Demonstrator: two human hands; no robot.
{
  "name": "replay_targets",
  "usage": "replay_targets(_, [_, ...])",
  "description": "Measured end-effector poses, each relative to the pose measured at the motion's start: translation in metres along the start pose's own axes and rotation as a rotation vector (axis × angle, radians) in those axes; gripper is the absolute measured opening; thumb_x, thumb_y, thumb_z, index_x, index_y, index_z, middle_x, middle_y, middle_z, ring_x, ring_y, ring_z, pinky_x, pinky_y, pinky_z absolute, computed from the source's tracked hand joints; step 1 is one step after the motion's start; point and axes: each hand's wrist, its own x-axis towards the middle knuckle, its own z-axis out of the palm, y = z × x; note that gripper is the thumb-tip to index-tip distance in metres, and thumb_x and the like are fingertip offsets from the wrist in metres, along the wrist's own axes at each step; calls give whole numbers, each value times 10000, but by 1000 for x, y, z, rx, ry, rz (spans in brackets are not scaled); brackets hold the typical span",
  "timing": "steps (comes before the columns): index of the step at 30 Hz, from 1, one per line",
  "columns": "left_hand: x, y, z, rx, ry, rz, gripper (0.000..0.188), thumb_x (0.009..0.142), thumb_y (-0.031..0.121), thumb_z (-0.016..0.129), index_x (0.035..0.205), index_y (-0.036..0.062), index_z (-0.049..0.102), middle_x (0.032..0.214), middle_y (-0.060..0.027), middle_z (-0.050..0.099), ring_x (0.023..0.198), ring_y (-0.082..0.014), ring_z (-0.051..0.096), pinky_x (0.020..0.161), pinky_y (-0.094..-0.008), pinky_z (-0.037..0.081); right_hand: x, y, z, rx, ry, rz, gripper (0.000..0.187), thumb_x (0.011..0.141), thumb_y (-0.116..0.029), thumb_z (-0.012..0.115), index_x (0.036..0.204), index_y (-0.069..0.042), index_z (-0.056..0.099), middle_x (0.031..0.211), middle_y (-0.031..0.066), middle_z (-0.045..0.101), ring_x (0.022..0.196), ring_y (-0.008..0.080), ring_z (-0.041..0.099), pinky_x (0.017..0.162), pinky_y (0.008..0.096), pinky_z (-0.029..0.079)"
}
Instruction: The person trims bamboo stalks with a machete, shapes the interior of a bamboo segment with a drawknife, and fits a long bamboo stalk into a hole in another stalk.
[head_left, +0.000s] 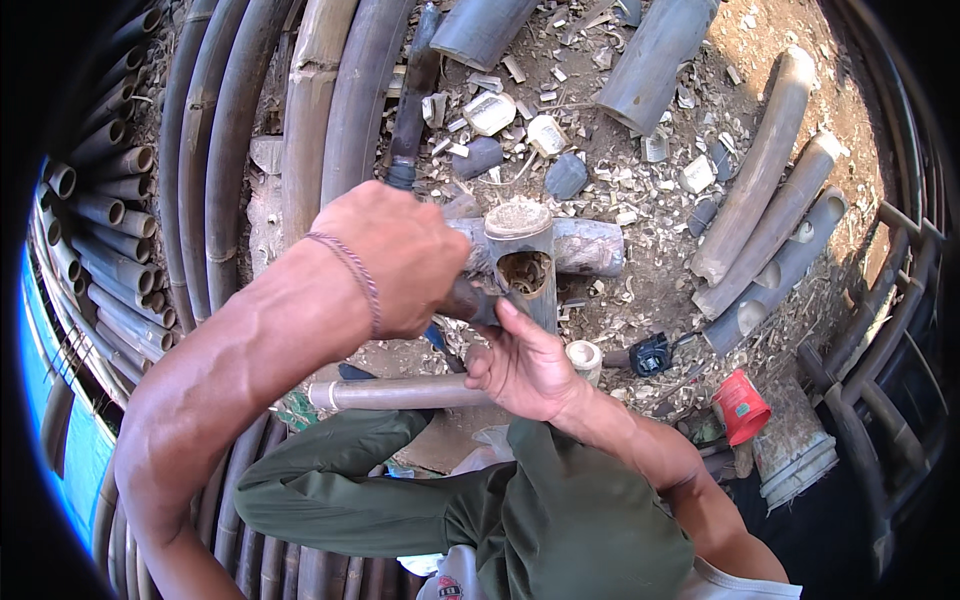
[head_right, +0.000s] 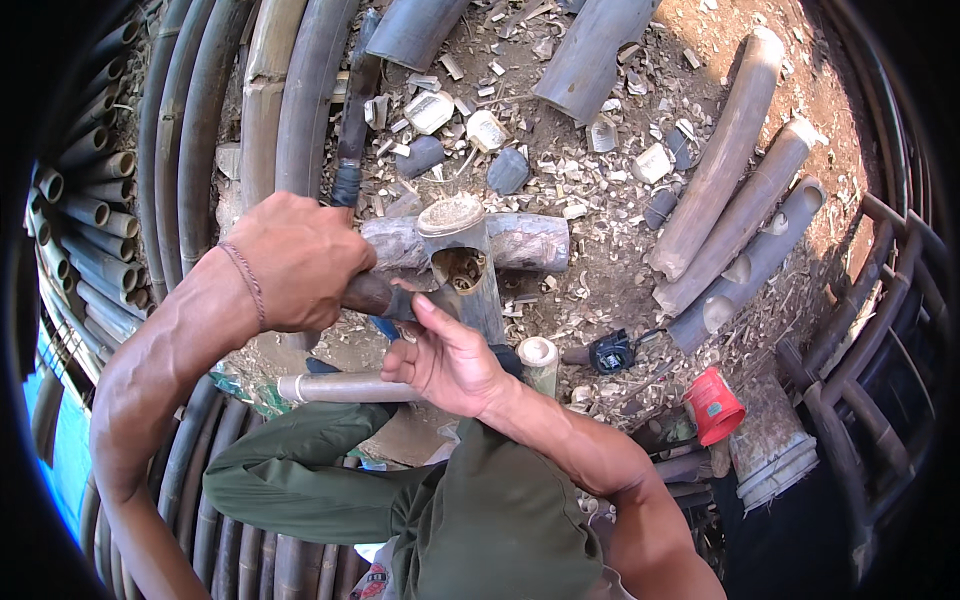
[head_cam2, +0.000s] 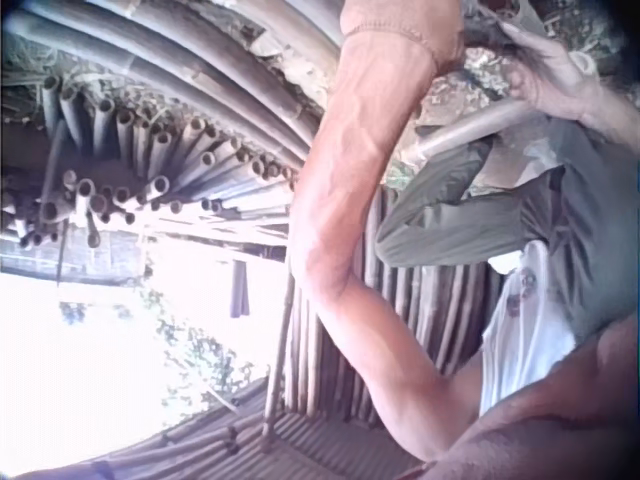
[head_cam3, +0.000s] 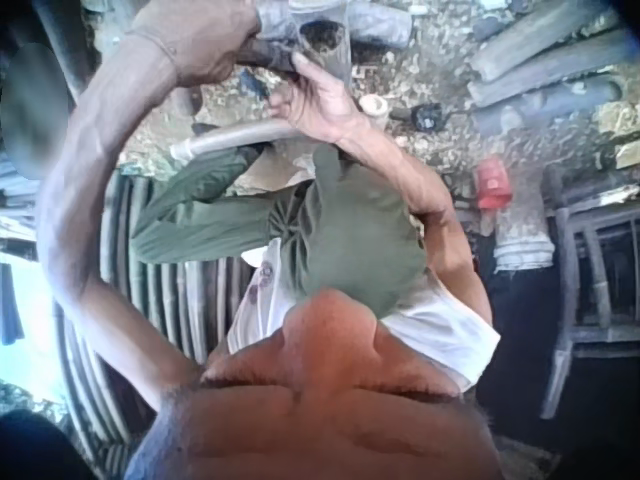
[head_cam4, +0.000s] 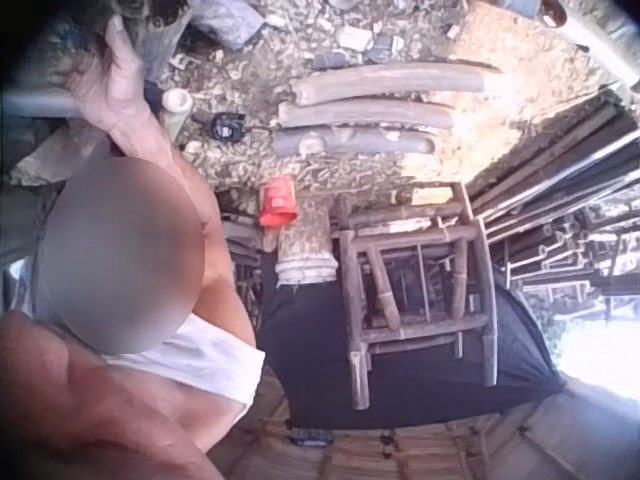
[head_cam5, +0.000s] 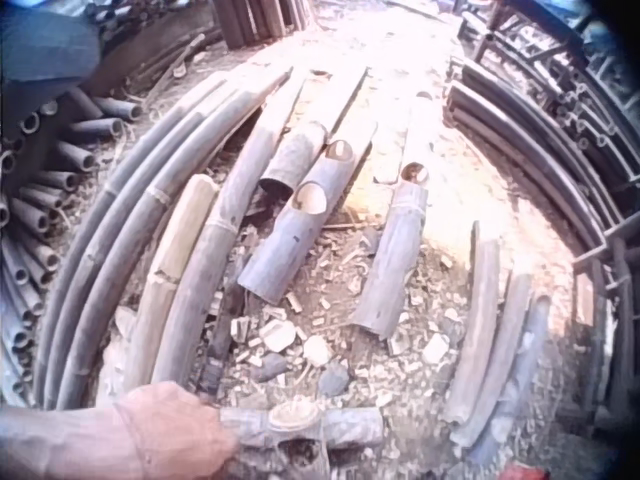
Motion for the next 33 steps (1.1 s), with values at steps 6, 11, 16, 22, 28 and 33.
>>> replay_targets(6, [-6,-24,132,-649,45,-17,380,646,216,736,998,77,698,817,-186,699,781,-372,685,735,-452,538,-7,0,20,-473,514,58,407,954,-234,655,1292,-24,564,1021,79,650,641,178,661,615,350,559])
replay_targets(11, [-4,55,202,-1141,214,-222,350,698,258,685,990,65,662,777,-205,676,770,-405,669,727,-480,524,-19,1,22,-989,729,-15,322,936,-212,659,1127,46,643,914,84,648,543,130,606,506,283,464])
replay_targets(16, [16,131,201,-1567,339,-368,339,738,151,678,1038,-2,633,749,-188,651,703,-265,651,676,-399,521,-29,-8,23,-1304,842,-127,287,965,-214,611,1066,51,651,806,71,681,556,112,607,507,275,455])
replay_targets(22, [45,172,193,-1594,506,-360,525,806,189,726,1227,-56,531,844,-215,691,799,-286,699,715,-405,537,-29,-17,15,-1639,862,-289,239,1003,-208,551,1083,6,619,810,56,697,640,65,589,540,220,459])
replay_targets(28, [-17,71,171,-355,464,-200,190,772,98,651,938,55,568,842,-101,648,763,-255,699,674,-379,533,-26,2,-8,-689,459,-128,251,1026,-246,549,1205,-70,564,1044,80,703,696,110,614,606,299,529])
replay_targets(33, [-20,2,109,-335,34,55,274,770,130,670,1023,34,624,837,-187,711,805,-337,717,714,-435,561,-14,2,-2,-482,347,12,351,1005,-293,590,1285,-89,533,935,70,680,622,141,617,589,329,537])
